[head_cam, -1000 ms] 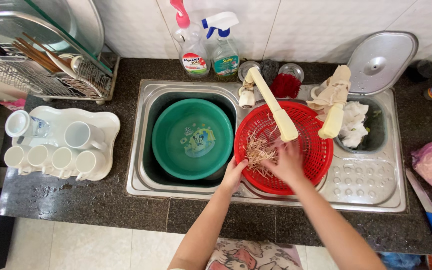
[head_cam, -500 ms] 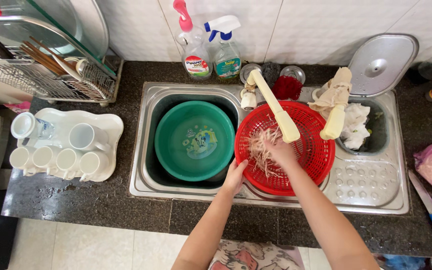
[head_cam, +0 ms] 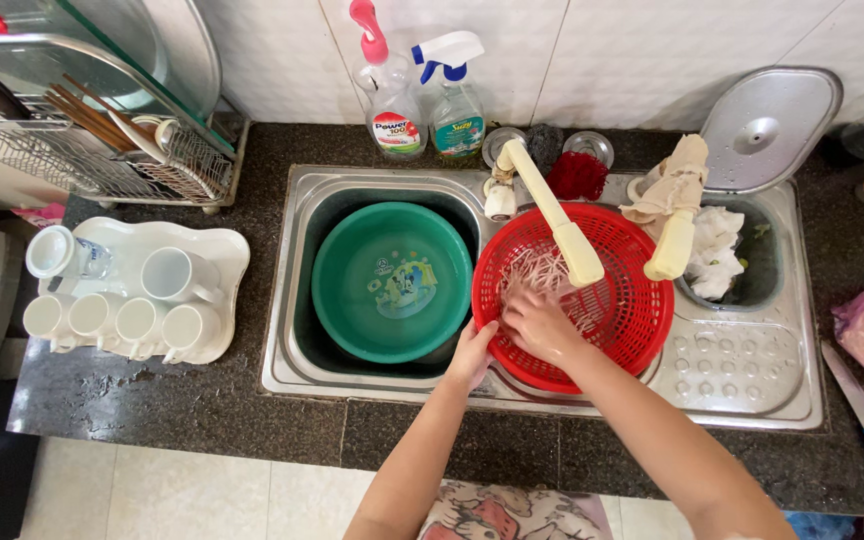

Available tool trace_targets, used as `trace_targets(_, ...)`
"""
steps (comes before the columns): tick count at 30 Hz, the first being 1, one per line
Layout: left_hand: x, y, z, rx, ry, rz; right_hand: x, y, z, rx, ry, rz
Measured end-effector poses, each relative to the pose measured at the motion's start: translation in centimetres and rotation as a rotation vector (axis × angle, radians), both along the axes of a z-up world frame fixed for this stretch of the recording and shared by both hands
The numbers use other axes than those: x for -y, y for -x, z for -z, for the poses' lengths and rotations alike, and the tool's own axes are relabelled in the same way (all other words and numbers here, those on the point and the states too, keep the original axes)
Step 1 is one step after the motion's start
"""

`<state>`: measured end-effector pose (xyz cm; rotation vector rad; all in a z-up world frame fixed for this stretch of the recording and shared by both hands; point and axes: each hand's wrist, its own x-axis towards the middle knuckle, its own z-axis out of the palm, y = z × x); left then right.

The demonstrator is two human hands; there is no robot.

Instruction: The person stirs meat cooking in a wok on an induction cooktop using a wooden spatula. They then move to the sink, rinse a red colander, and wash bean sprouts under running water before placing them in the colander.

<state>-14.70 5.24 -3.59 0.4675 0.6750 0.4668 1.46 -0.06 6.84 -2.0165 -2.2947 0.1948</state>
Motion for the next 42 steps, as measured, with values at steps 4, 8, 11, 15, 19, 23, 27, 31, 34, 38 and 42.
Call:
trace_targets(4, -0.1, 0.0, -0.7, -0.002, -0.040, 0.022, 2.5, -3.7, 0.2, -0.041, 0.068, 0.065)
trace_targets(8, 0.2, -0.1, -0.6, 0.044, -0.075, 0.019, 1.7, -6.5, 0.4, -0.351, 0.200, 0.742)
trace_targets(11, 0.1, -0.3, 0.0, 0.018, -0.045, 0.007, -0.3, -6.8, 0.7, -0.426, -0.060, 0.807)
trace_targets(15, 0.1, -0.2, 1.0, 0.023, -0.017, 0.000, -4.0, -5.0, 2.0, -0.249, -0.353, 0.533)
trace_targets(19, -0.1, -0.2, 1.0, 0.041, -0.007, -0.008, -4.5, -2.8, 3.8, -0.435, 0.280, 0.583)
trace_targets(23, 0.1, -0.1, 0.2, 0.020, -0.039, 0.013, -1.6, -3.2, 4.9, -1.659, 0.307, 0.665)
trace_targets(27, 0.2, -1.0, -0.6, -0.032, -0.073, -0.013, 4.1, -5.9, 2.6, -1.537, 0.073, 0.797)
trace_targets(31, -0.8, -3.7, -1.3, -0.091, -0.210, -0.005, 10.0, -7.2, -1.5, -1.232, -0.324, 0.816)
trace_targets(34, -2.8, -5.8, -2.5, -0.282, -0.652, 0.061, 13.4, -7.2, -3.1, -0.944, -0.599, 0.997)
trace_targets(38, -6.0, -7.6, -6.4, -0.477, -1.065, 0.258, 16.4, -7.4, -1.6, -0.776, -0.744, 1.121)
trace_targets(42, -6.2, -9.7, -10.5, -0.642, -1.213, 0.435, 19.5, -7.9, 2.2, -1.104, -0.657, 1.281)
